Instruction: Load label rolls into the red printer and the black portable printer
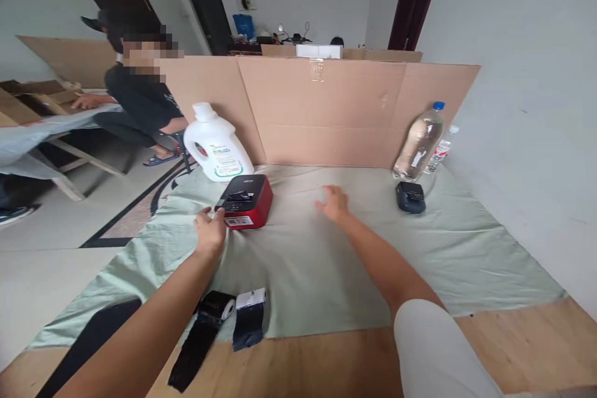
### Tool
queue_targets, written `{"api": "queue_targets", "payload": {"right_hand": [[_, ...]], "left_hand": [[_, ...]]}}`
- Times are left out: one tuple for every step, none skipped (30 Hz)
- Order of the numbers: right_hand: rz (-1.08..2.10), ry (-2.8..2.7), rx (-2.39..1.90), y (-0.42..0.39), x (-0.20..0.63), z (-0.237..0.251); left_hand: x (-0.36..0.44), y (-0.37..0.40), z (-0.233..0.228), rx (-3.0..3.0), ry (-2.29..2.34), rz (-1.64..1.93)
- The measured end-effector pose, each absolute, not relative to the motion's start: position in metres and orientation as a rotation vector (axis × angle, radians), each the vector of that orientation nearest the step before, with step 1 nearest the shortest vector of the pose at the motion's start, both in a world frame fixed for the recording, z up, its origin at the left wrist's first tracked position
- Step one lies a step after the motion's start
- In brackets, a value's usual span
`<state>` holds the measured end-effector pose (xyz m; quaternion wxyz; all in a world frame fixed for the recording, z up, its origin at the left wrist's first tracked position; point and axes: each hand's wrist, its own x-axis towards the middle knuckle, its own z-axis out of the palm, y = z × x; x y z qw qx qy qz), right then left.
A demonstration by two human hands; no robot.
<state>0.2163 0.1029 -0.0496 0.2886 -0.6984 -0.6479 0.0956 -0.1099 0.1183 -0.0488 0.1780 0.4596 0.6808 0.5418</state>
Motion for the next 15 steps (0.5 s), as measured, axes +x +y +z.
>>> {"api": "queue_targets", "payload": {"right_hand": [[0.194,-1.639,-1.953,0.098,0.253,-0.043],[0.113,-1.535,-2.054,0.092,0.288,-0.036],[-0.042,-1.416,-2.221,0.085,0.321,-0.031],[-0.160,-1.296,-2.378,0.077,0.351,-0.028],[-0.213,-1.206,-2.499,0.070,0.376,-0.027],[-0.183,-1.133,-2.599,0.063,0.396,-0.027],[-0.105,-1.064,-2.665,0.056,0.411,-0.029],[-0.009,-1.022,-2.696,0.049,0.422,-0.032],[0.073,-0.998,-2.701,0.044,0.428,-0.036],[0.124,-0.989,-2.691,0.039,0.430,-0.040],[0.142,-0.991,-2.675,0.035,0.430,-0.043],[0.133,-0.996,-2.662,0.031,0.427,-0.045],[0.110,-1.000,-2.652,0.028,0.423,-0.047],[0.088,-1.002,-2.642,0.024,0.418,-0.048],[0.075,-1.013,-2.625,0.020,0.411,-0.048]], "left_hand": [[-0.102,0.107,-0.045,1.446,1.992,1.519],[-0.091,0.093,-0.041,1.615,1.972,1.481],[-0.077,0.079,-0.037,1.795,1.875,1.417],[-0.060,0.064,-0.035,1.963,1.732,1.328],[-0.041,0.048,-0.035,2.080,1.604,1.212],[-0.021,0.034,-0.036,2.147,1.526,1.086],[0.000,0.020,-0.040,2.186,1.478,0.956],[0.018,0.007,-0.045,2.211,1.443,0.825],[0.035,-0.004,-0.051,2.227,1.411,0.713],[0.048,-0.014,-0.058,2.232,1.390,0.628],[0.058,-0.022,-0.065,2.234,1.374,0.564],[0.065,-0.029,-0.072,2.240,1.358,0.521],[0.069,-0.035,-0.077,2.249,1.341,0.493],[0.070,-0.040,-0.082,2.260,1.321,0.476],[0.070,-0.044,-0.085,2.271,1.298,0.466]]}}
